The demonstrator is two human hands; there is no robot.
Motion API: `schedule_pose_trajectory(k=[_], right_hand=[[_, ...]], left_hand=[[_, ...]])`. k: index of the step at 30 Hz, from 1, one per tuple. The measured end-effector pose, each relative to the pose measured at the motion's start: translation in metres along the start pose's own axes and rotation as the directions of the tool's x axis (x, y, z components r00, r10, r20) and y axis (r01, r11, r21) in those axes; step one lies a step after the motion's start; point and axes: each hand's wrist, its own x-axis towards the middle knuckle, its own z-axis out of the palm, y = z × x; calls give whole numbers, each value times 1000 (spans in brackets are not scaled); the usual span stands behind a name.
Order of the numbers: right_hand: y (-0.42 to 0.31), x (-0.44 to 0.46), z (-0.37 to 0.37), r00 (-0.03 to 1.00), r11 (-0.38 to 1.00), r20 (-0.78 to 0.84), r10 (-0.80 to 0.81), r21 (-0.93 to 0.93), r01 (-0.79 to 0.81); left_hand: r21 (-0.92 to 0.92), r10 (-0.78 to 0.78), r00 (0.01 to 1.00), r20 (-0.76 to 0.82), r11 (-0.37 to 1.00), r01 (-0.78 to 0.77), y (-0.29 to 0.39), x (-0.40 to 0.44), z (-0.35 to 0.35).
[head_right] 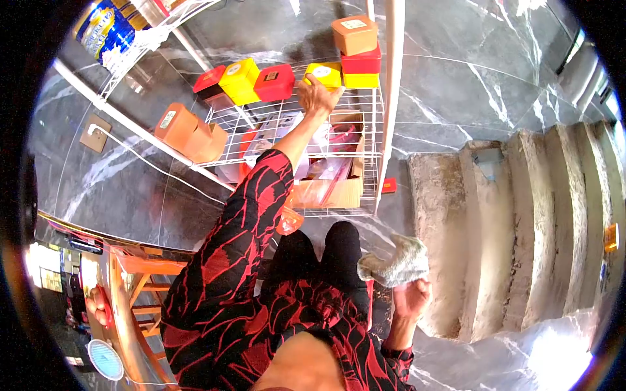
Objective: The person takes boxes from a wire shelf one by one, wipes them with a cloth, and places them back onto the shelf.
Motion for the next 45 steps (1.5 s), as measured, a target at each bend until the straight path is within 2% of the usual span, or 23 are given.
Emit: schedule_pose_trajectory(k=[2, 3, 4, 9, 14, 16, 18, 20, 22, 24, 26, 28, 30, 31, 32, 36, 38, 39, 40, 42, 43, 44, 45], right_hand=[[-2, -1, 18, 999, 999, 18, -33, -23, 33], [-8, -5, 9, 997, 999, -64, -53, 4, 53], [-9, -6, -1, 998, 996, 24, -52, 72, 51], [19, -21, -20, 996, 996, -48, 82, -28, -83], [50, -35, -23, 957, 947, -129, 258, -160, -277], [58, -26, -14, 954, 932, -125, 273, -211, -294], [65, -7, -2, 966, 931, -100, 238, -259, -256], [72, 12, 12, 984, 933, -75, 159, -316, -175], [77, 26, 27, 998, 921, -35, 48, -385, -58], [84, 41, 41, 992, 848, 32, -123, -515, 122], [95, 48, 52, 937, 651, 175, -304, -680, 338], [108, 48, 60, 815, 296, 405, -414, -787, 542], [121, 41, 70, 638, -223, 729, -250, -684, 694], [125, 41, 81, 550, -623, 835, -27, -444, 644], [135, 43, 72, 492, -631, 869, 52, -354, 690], [157, 35, 87, 522, -610, 849, 81, -372, 700], [161, 39, 84, 637, -574, 771, 16, -515, 637], [164, 35, 98, 512, -568, 859, -3, -423, 706], [167, 36, 94, 515, -571, 857, -5, -426, 702], [176, 35, 98, 650, -150, 706, -282, -702, 697], [166, 31, 106, 638, -395, 757, -140, -633, 666], [165, 33, 106, 638, -400, 756, -146, -635, 661], [164, 36, 106, 626, -281, 761, -169, -646, 710]], left_hand=[[27, -24, 999, -38, 999, 25, -2, 10, 3], [-7, -33, 995, 91, 999, 34, -4, 16, 2], [-39, -35, 975, 221, 998, 44, -6, 20, 2], [-73, 13, 994, 107, 997, -5, -12, 20, 2], [-193, -46, 990, 136, 978, 72, -22, 12, -35], [-295, 39, 981, 188, 955, 19, -24, 1, -69], [-342, 2, 978, 210, 937, 72, -27, -23, -106], [-587, 81, 980, 184, 809, 43, -41, -51, -135], [-739, 105, 921, 374, 634, 228, -58, -83, -162], [-752, 109, 776, 621, 360, 552, -70, -120, -192], [-627, 235, 625, 744, -76, 775, -74, -157, -216], [-367, 345, 436, 831, -248, 896, -94, -195, -223], [-145, 424, 342, 839, -432, 890, -94, -225, -238], [-137, 390, 347, 853, -473, 870, -88, -239, -245], [-132, 356, 350, 866, -513, 848, -77, -249, -255], [-291, 365, 494, 789, -486, 824, -76, -271, -274], [-367, 351, 520, 778, -417, 831, -84, -278, -266], [-441, 339, 545, 767, -339, 831, -87, -282, -264], [-439, 317, 534, 784, -325, 838, -90, -286, -263], [-563, 275, 606, 746, -226, 795, -86, -282, -277], [-558, 282, 601, 748, -223, 799, -88, -283, -276], [-600, 291, 633, 717, -204, 774, -89, -284, -275], [-640, 301, 664, 685, -187, 745, -91, -285, -273]])
